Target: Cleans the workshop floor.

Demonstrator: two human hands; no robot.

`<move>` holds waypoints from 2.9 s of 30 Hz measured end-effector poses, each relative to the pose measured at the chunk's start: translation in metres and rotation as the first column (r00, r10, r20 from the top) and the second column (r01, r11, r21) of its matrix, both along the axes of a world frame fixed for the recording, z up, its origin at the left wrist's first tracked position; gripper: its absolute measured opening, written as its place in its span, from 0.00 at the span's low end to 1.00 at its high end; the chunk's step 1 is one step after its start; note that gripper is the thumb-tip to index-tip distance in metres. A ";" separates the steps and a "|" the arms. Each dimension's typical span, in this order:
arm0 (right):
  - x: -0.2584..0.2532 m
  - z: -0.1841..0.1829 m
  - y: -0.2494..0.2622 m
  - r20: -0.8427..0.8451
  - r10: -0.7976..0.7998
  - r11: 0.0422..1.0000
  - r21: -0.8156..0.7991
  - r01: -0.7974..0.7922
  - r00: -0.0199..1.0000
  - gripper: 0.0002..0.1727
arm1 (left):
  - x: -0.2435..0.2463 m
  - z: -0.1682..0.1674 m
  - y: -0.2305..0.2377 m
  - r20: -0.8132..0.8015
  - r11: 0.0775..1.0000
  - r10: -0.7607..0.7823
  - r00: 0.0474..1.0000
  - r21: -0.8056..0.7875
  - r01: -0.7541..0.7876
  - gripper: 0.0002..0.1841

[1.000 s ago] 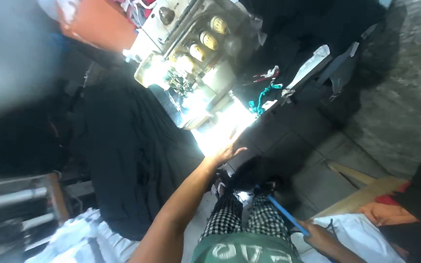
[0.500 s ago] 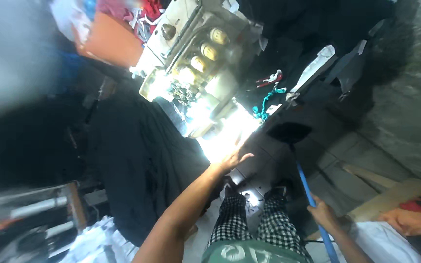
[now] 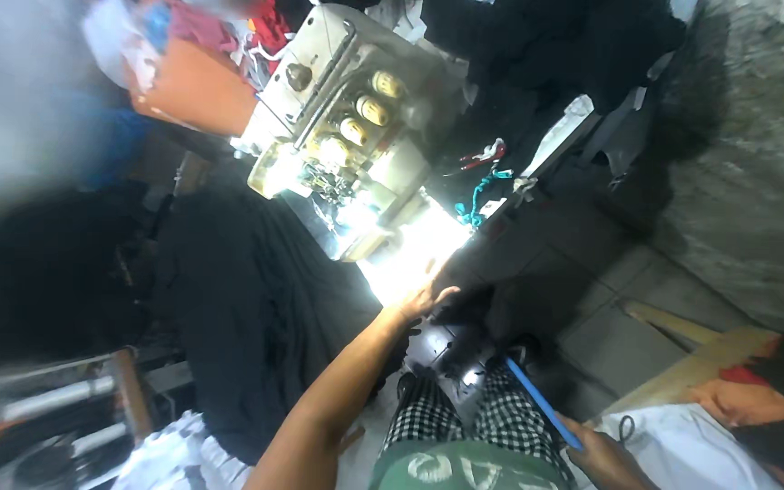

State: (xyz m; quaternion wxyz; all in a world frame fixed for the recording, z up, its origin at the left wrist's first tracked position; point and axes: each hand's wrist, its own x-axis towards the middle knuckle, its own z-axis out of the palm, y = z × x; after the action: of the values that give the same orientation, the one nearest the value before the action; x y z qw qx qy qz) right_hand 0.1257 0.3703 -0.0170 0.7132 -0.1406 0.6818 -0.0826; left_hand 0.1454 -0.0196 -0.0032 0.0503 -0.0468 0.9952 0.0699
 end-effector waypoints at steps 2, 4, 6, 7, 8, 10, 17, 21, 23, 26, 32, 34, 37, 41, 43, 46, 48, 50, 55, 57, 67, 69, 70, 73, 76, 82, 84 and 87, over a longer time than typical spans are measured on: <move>-0.002 -0.004 -0.004 -0.042 -0.058 0.998 -0.031 0.057 0.997 0.37 | 0.004 -0.002 -0.002 0.015 1.000 -0.001 1.000 -0.013 0.002 0.41; -0.006 -0.020 -0.011 -0.055 -0.184 0.981 -0.072 0.180 0.981 0.36 | 0.005 -0.004 -0.008 0.014 0.996 -0.040 0.999 -0.074 0.041 0.43; -0.009 -0.038 -0.025 -0.041 -0.286 0.955 -0.099 0.281 0.957 0.35 | -0.001 0.004 -0.008 0.078 0.994 -0.022 0.997 -0.102 0.029 0.44; -0.009 -0.048 -0.031 -0.044 -0.308 0.948 -0.102 0.302 0.950 0.35 | 0.002 -0.003 -0.011 0.065 0.992 -0.028 0.997 -0.119 0.035 0.45; -0.007 -0.058 -0.038 -0.045 -0.304 0.949 -0.096 0.299 0.952 0.35 | 0.004 -0.011 -0.013 0.022 0.991 -0.039 0.999 -0.127 0.041 0.45; 0.003 -0.074 -0.048 -0.048 -0.254 0.965 -0.073 0.250 0.966 0.35 | 0.000 -0.007 -0.006 -0.037 0.997 -0.043 0.998 -0.060 0.040 0.42; 0.048 -0.081 -0.004 0.094 -0.139 0.988 -0.059 0.145 0.986 0.33 | -0.004 0.001 0.000 -0.022 0.999 -0.033 0.999 -0.004 0.032 0.40; 0.044 -0.045 0.037 0.215 -0.315 0.937 -0.082 0.339 0.924 0.30 | -0.002 -0.005 -0.003 -0.025 0.999 -0.029 0.999 -0.030 0.028 0.42; 0.039 -0.026 0.045 0.247 -0.394 0.906 -0.059 0.419 0.885 0.31 | -0.004 -0.001 -0.002 -0.017 0.998 -0.032 0.999 -0.049 0.032 0.43; 0.030 -0.007 0.038 0.185 -0.406 0.906 -0.049 0.421 0.895 0.33 | -0.004 -0.002 -0.004 -0.028 0.998 -0.047 0.999 -0.052 0.045 0.44; 0.012 -0.033 -0.011 -0.221 -0.200 0.978 0.018 0.210 0.954 0.35 | -0.002 -0.001 -0.002 -0.014 0.999 -0.014 1.000 -0.052 0.013 0.42; 0.002 -0.056 -0.025 -0.286 -0.192 0.974 0.064 0.219 0.939 0.35 | -0.001 -0.004 -0.004 -0.007 0.999 -0.007 1.000 -0.032 0.007 0.42; -0.006 -0.099 -0.038 -0.293 -0.281 0.945 0.083 0.317 0.914 0.36 | 0.000 -0.006 -0.006 -0.032 0.999 -0.031 0.999 -0.031 0.030 0.41; 0.018 -0.131 -0.064 -0.172 -0.204 0.977 0.021 0.210 0.964 0.36 | 0.000 -0.005 -0.008 -0.032 0.999 -0.046 0.998 -0.027 0.046 0.42; 0.037 -0.140 -0.084 -0.097 -0.078 0.996 -0.048 0.073 0.992 0.33 | 0.001 -0.005 -0.010 -0.026 0.999 -0.041 0.999 -0.021 0.040 0.43; 0.059 -0.150 -0.109 -0.028 0.147 0.982 -0.115 -0.150 0.989 0.22 | 0.002 -0.003 -0.007 -0.038 1.000 -0.026 0.999 -0.001 0.026 0.43; 0.063 -0.160 -0.116 -0.044 0.187 0.975 -0.114 -0.191 0.981 0.21 | 0.002 -0.001 -0.008 -0.016 1.000 0.003 1.000 0.016 -0.003 0.42; 0.058 -0.171 -0.100 -0.058 0.103 0.989 -0.097 -0.108 0.993 0.23 | 0.004 -0.001 -0.007 0.004 1.000 0.015 1.000 0.021 -0.015 0.42; 0.070 -0.190 -0.066 -0.108 -0.120 0.992 -0.057 0.114 0.987 0.30 | 0.003 -0.004 -0.008 -0.049 0.999 -0.026 0.998 -0.027 0.025 0.42; 0.081 -0.189 -0.075 -0.071 -0.117 0.991 -0.072 0.112 0.991 0.28 | 0.005 -0.003 -0.007 -0.048 0.999 -0.026 0.998 -0.040 0.024 0.42; 0.044 -0.179 -0.045 -0.096 0.037 0.999 -0.025 -0.039 0.995 0.36 | 0.005 -0.002 -0.005 -0.040 0.999 -0.022 0.999 -0.051 0.020 0.44; 0.052 -0.171 -0.042 -0.106 -0.015 1.000 0.003 0.015 0.994 0.38 | 0.006 -0.004 -0.005 -0.049 0.997 -0.020 0.999 -0.071 0.016 0.44; 0.057 -0.164 -0.044 -0.096 -0.022 1.000 0.005 0.023 0.995 0.39 | 0.006 -0.003 -0.003 -0.051 0.998 -0.013 0.999 -0.054 0.010 0.43; 0.065 -0.149 -0.052 -0.051 0.068 0.997 -0.018 -0.069 0.996 0.38 | 0.002 0.001 -0.001 -0.051 1.000 -0.005 0.999 0.006 0.005 0.42; 0.065 -0.133 -0.039 -0.003 0.158 0.987 -0.016 -0.158 0.987 0.37 | -0.001 0.006 0.004 -0.023 0.998 0.016 1.000 0.053 -0.014 0.40; 0.063 -0.085 0.021 0.033 0.115 0.993 -0.039 -0.114 0.993 0.36 | -0.002 0.005 0.001 0.040 0.998 0.023 0.999 0.063 -0.026 0.40; 0.055 -0.065 0.037 0.070 0.074 0.997 -0.039 -0.071 0.995 0.36 | -0.002 0.005 0.001 0.034 0.995 0.023 0.999 0.092 -0.026 0.39; 0.035 -0.032 0.046 0.078 0.070 0.997 -0.033 -0.068 0.994 0.37 | -0.002 0.003 -0.001 -0.016 0.996 0.012 1.000 0.093 -0.010 0.40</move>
State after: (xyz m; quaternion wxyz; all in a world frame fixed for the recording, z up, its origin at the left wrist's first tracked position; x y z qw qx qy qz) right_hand 0.1606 0.4164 -0.0488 0.7398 -0.1714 0.6465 -0.0736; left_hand 0.1436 -0.0203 -0.0003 0.0439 -0.0494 0.9909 0.1170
